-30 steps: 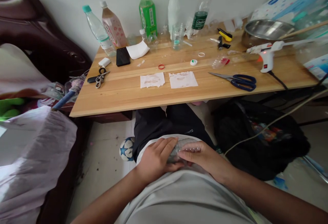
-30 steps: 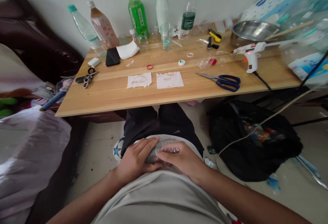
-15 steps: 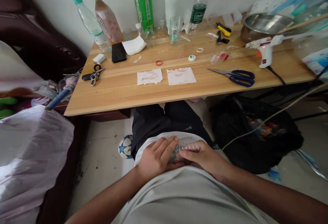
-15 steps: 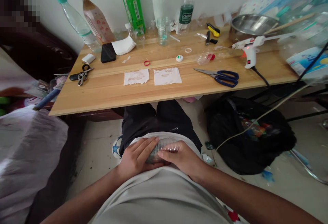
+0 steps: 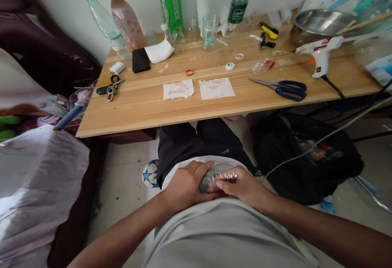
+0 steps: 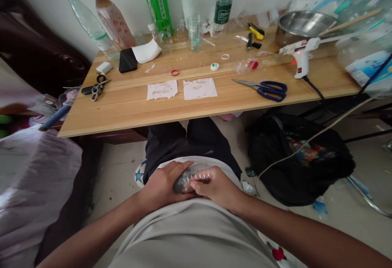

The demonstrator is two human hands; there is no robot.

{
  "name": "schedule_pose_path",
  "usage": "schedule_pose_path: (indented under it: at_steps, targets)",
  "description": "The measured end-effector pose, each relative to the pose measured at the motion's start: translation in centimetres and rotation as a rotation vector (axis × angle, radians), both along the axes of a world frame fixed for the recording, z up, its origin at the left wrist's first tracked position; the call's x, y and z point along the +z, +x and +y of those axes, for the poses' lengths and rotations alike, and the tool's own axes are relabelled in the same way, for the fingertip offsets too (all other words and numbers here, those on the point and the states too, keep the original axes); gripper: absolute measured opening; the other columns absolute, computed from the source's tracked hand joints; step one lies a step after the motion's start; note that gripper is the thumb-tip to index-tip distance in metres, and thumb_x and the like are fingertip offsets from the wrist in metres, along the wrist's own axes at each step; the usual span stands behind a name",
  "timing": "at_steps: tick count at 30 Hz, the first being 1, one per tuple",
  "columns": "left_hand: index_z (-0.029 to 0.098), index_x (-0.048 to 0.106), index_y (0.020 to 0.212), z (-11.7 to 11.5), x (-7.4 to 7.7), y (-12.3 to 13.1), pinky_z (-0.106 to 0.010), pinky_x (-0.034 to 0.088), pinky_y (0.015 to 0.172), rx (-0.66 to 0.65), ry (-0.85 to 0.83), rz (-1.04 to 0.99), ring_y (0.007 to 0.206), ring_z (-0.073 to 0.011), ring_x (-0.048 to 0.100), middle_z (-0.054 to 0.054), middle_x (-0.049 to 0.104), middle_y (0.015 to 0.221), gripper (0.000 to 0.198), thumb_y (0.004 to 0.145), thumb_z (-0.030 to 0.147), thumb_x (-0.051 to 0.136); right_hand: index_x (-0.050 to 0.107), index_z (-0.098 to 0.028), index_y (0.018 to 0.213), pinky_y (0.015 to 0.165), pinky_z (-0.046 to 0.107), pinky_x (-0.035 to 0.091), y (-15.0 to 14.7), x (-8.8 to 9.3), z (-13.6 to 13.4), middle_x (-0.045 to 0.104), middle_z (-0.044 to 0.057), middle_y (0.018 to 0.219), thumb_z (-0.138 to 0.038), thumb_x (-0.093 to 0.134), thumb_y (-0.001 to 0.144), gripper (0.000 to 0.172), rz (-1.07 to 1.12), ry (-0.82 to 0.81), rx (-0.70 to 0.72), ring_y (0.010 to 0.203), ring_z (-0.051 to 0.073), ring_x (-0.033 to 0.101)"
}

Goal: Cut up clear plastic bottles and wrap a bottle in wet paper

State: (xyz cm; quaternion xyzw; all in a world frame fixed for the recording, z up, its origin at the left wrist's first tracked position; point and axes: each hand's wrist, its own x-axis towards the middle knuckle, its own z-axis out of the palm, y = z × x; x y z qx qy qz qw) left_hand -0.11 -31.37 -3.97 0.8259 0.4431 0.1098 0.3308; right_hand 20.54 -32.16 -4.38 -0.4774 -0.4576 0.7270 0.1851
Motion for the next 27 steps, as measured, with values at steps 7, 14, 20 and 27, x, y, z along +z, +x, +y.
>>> schedule_pose_path:
  at_steps: [7, 14, 20, 27]
  targets:
    - [0.017, 0.048, 0.136, -0.5, -1.5, 0.4, -0.045, 0.057, 0.088, -0.07, 0.119, 0.018, 0.109, -0.0325, 0.065, -0.015, 0.068, 0.117, 0.072, 0.078, 0.055, 0.069, 0.066, -0.016, 0.059, 0.05, 0.023, 0.028, 0.1, 0.1, -0.2, 0.052, -0.003, 0.053, -0.033, 0.063, 0.08, 0.027, -0.019, 0.015, 0.076, 0.052, 0.01, 0.042]
    - [0.01, 0.05, 0.129, -0.4, -1.3, 0.6, -0.048, 0.058, 0.082, -0.108, 0.108, 0.041, 0.106, -0.0358, 0.063, -0.019, 0.067, 0.113, 0.07, 0.08, 0.056, 0.067, 0.058, -0.016, 0.058, 0.051, 0.024, 0.023, 0.1, 0.3, -0.2, 0.039, -0.004, 0.054, -0.03, 0.055, 0.083, 0.029, -0.065, 0.081, 0.165, 0.055, 0.009, 0.032]
    - [0.015, 0.049, 0.129, -0.1, -1.2, 1.3, -0.047, 0.057, 0.086, -0.162, 0.087, 0.106, 0.109, -0.0344, 0.062, -0.016, 0.066, 0.116, 0.066, 0.078, 0.052, 0.067, 0.048, -0.017, 0.05, 0.047, 0.024, 0.019, -0.2, 0.4, -0.4, 0.032, -0.005, 0.051, -0.022, 0.055, 0.079, 0.03, -0.107, 0.098, 0.183, 0.052, 0.008, 0.027]
    - [0.019, 0.05, 0.131, 0.6, 1.4, 0.1, -0.044, 0.056, 0.091, -0.046, -0.003, 0.002, 0.112, -0.0308, 0.064, -0.011, 0.068, 0.121, 0.067, 0.072, 0.042, 0.075, 0.078, -0.023, 0.083, 0.054, 0.025, 0.041, 0.4, 1.0, -0.3, 0.065, -0.001, 0.067, -0.034, 0.057, 0.088, 0.024, -0.005, 0.217, 0.208, 0.058, 0.015, 0.053]
